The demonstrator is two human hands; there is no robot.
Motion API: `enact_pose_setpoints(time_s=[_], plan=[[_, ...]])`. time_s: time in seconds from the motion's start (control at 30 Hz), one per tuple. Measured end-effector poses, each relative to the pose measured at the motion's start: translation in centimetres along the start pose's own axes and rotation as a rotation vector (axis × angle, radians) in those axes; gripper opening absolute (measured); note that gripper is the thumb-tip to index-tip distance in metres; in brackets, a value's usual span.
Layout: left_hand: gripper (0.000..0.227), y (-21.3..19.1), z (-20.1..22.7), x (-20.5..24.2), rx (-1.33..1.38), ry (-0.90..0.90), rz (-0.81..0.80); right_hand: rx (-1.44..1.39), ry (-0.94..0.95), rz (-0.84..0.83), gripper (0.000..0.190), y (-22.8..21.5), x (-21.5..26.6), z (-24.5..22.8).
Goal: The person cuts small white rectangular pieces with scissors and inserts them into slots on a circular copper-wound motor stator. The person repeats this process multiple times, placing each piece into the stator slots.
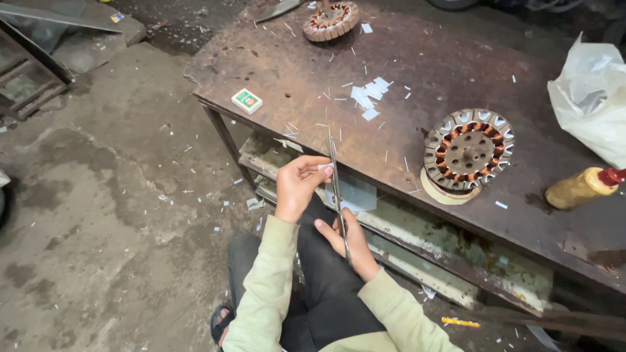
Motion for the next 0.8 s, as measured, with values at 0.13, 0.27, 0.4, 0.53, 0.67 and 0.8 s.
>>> enact_pose_setpoints(time_s=[0.13,0.27,0.4,0.53,0.67,0.8], plan=[[0.022,-0.3,-0.5,-0.1,-0.011,0.011,0.003,0.049,-0.1,0.04,0.037,-0.2,-0.5,0.9],[0.021,-1.0,-1.2,-0.5,-0.003,-0.017,-0.008,0.126,-0.091,0.111,0.033,-0.6,-0.6,2.6],[0.021,-1.3,-1.4,-0.2,-0.017,-0.01,-0.025,0.062,-0.002,0.101,0.042,-0.1,0.0,4.1],[0.02,-1.5,-1.2,-0.3,0.013,-0.026,-0.024,0.077,-0.165,0.037,0.049,0.9,0.1,1.8],[0.02,-1.5,-1.6,0.0,0.04,-0.024,-0.031,0.057,-0.125,0.013,0.05,1.0,0.5,1.8],[0.02,-1.6,-1.9,0.1,0.029,-0.01,-0.015,0.075,-0.099,0.059,0.049,0.7,0.4,1.5]])
Point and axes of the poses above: each hand's wrist, its own x-axis away from the middle knuckle, its own y-axis out of the palm, z = x × y, the point moved 10 cm from there along -x, towards the middle knuckle, and after that the axes turned 3 degrees about z, right-handed, at the moved point
